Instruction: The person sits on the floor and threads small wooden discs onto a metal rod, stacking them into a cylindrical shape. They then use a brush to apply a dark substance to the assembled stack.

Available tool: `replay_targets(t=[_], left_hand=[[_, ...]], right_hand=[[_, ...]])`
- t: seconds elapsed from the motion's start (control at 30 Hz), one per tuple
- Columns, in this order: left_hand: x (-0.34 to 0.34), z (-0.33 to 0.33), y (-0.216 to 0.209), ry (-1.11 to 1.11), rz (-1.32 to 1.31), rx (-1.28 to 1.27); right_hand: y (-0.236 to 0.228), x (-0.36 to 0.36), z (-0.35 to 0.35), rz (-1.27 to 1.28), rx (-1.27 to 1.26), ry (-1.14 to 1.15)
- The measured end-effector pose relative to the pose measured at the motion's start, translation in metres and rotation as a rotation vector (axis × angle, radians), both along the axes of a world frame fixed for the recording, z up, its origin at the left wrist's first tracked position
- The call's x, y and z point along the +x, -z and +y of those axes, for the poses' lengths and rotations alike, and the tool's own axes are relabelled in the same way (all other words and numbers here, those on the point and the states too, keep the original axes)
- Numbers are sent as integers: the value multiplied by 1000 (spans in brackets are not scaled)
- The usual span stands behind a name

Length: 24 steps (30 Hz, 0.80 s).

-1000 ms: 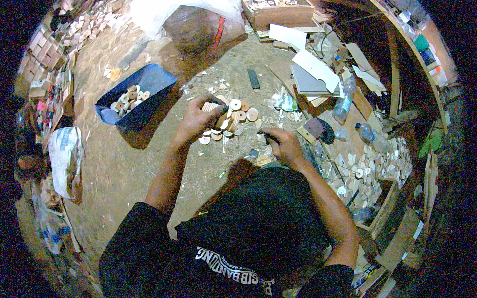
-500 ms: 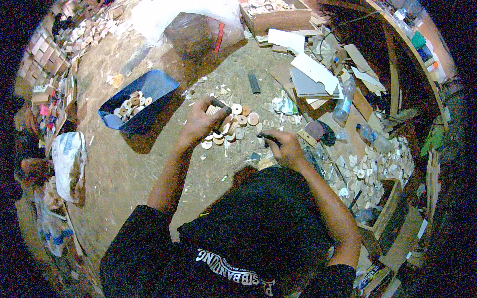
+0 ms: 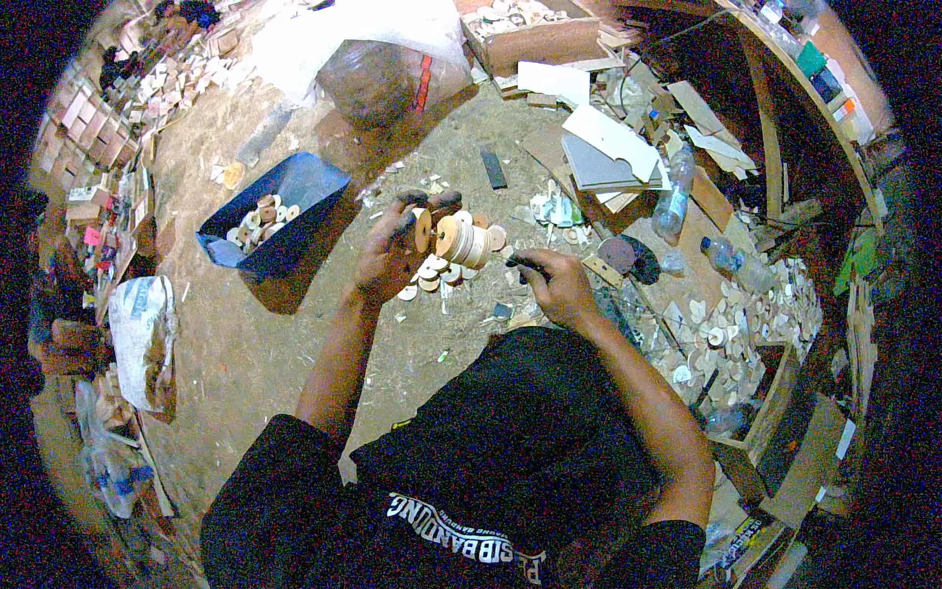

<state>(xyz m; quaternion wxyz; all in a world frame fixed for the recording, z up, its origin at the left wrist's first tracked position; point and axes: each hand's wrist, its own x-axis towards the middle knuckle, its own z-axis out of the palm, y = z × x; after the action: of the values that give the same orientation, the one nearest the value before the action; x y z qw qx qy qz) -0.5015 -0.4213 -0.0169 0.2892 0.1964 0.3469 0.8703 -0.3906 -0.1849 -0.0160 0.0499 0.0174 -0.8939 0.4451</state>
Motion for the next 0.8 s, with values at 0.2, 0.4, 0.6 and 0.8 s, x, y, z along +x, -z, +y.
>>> replay_targets(t=[0.2,0.4,0.6,0.8], left_hand=[[0,0,2,51,-50,72],[4,4,2,49,-106,63],[7,9,-5,12,-92,8],[9,11,-8,14,-69,29]], right_hand=[[-2,2,3,56,21,2],[-5,7,5,58,42,10],[-10,10,5,124,68,-3],[-14,13,6,135,102,-9]])
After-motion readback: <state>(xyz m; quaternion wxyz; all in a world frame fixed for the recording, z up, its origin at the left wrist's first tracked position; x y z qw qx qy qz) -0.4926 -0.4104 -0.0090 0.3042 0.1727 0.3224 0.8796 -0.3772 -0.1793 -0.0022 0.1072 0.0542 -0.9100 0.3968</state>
